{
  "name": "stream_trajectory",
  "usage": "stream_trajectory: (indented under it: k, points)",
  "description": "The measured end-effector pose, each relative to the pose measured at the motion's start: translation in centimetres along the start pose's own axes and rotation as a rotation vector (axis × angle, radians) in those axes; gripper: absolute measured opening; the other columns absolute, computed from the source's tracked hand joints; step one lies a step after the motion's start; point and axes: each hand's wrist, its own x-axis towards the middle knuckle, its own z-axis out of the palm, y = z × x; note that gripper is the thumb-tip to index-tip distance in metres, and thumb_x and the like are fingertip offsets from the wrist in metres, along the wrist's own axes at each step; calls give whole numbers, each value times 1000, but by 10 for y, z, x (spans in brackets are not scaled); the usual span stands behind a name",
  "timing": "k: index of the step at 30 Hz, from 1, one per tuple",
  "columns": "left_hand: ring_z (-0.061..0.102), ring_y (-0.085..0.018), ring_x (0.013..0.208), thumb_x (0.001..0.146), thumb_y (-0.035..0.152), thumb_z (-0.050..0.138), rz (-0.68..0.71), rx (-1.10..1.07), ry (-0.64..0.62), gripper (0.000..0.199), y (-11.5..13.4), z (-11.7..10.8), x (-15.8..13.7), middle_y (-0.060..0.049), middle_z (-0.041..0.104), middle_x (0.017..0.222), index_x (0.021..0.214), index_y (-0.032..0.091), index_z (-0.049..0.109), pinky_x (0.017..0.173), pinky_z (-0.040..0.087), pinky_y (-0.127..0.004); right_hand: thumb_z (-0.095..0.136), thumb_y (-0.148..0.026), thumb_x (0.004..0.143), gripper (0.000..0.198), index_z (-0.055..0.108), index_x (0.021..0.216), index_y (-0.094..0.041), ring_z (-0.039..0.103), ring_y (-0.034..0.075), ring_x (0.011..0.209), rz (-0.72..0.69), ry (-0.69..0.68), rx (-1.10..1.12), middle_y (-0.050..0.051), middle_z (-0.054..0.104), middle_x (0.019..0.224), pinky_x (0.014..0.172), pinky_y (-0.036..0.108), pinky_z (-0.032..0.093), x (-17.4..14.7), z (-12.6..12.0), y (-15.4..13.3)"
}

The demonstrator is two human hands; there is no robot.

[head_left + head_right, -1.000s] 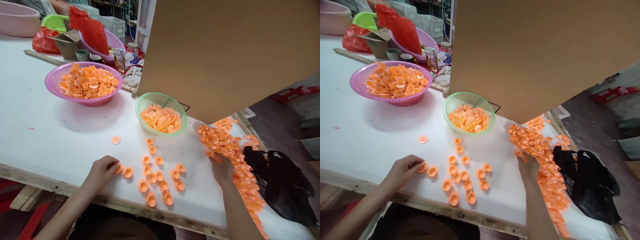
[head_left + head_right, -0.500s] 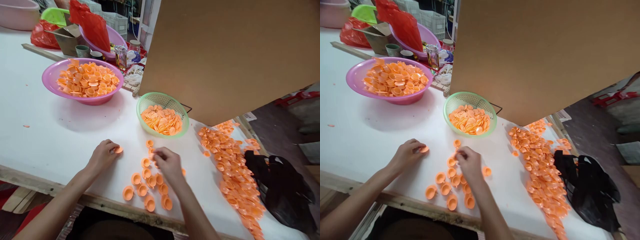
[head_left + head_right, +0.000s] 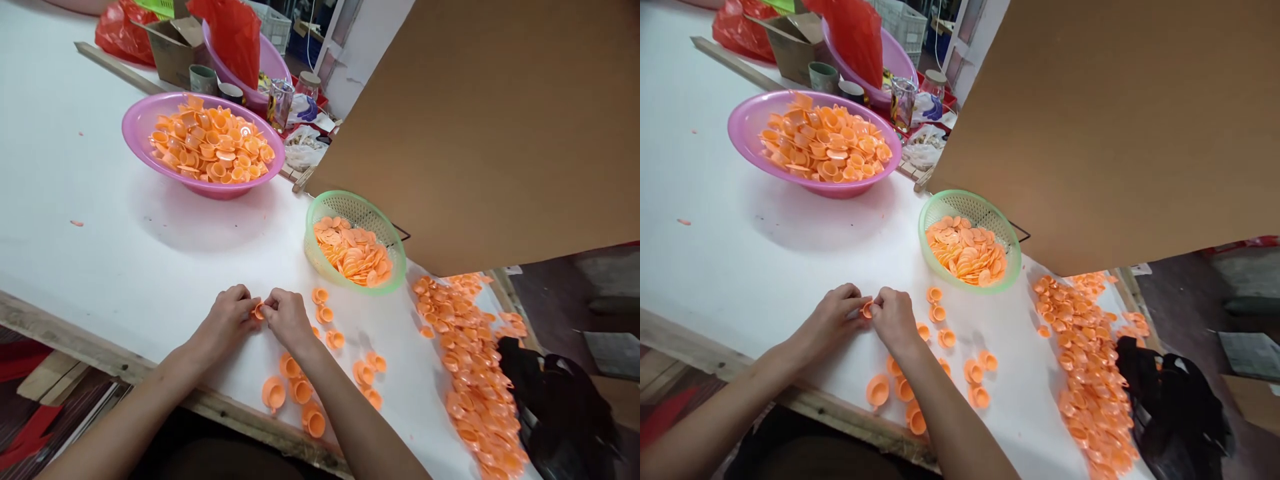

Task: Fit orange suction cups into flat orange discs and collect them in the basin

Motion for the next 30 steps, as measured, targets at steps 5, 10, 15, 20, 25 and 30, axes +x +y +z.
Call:
stream_trajectory:
  k: [5,10,15,20,25,30]
  points:
    - [58,-18,86,89,37,54,-57,-168,-26,25,1,-7,-2,-5,62,97,102,25,71,81,45,-33,57,-9,72,15,54,60,-19,52,10,57,-11,-51,-37,-3,59,58,55,21,35,2,-1,-3]
    - [58,-20,89,93,41,44,-32,-113,4,33,1,-5,-3,-6,64,98,100,27,73,79,46,-33,55,-14,79,19,51,61,-19,52,12,59,-17,-79,-198,-2,60,60,56,23,34,0,-1,-6]
    - [62,-21,91,90,46,43,-61,-72,65,37,4,-3,-6,-5,65,106,104,28,72,76,50,-32,56,-17,79,6,62,78,-19,59,18,67,-33,-83,-424,4,67,73,59,28,35,0,3,-18]
    - [63,-23,96,89,38,46,-56,-26,143,31,3,0,-16,-3,67,110,107,29,69,82,52,-35,54,-19,79,13,64,88,-17,64,22,70,-13,-167,-495,8,68,77,58,29,40,4,3,-29]
    - [59,-25,102,89,32,44,53,77,112,28,-2,3,-26,-6,65,109,104,23,65,88,50,-39,54,-18,82,16,64,94,-16,67,22,84,-6,-171,-434,10,70,89,69,30,49,5,11,-38]
    - [63,-22,95,84,37,44,-81,126,125,31,1,-6,-21,-1,68,106,94,20,69,81,50,-31,61,-20,78,20,66,98,-15,68,24,90,-19,-178,-370,12,71,97,72,32,52,15,12,-38]
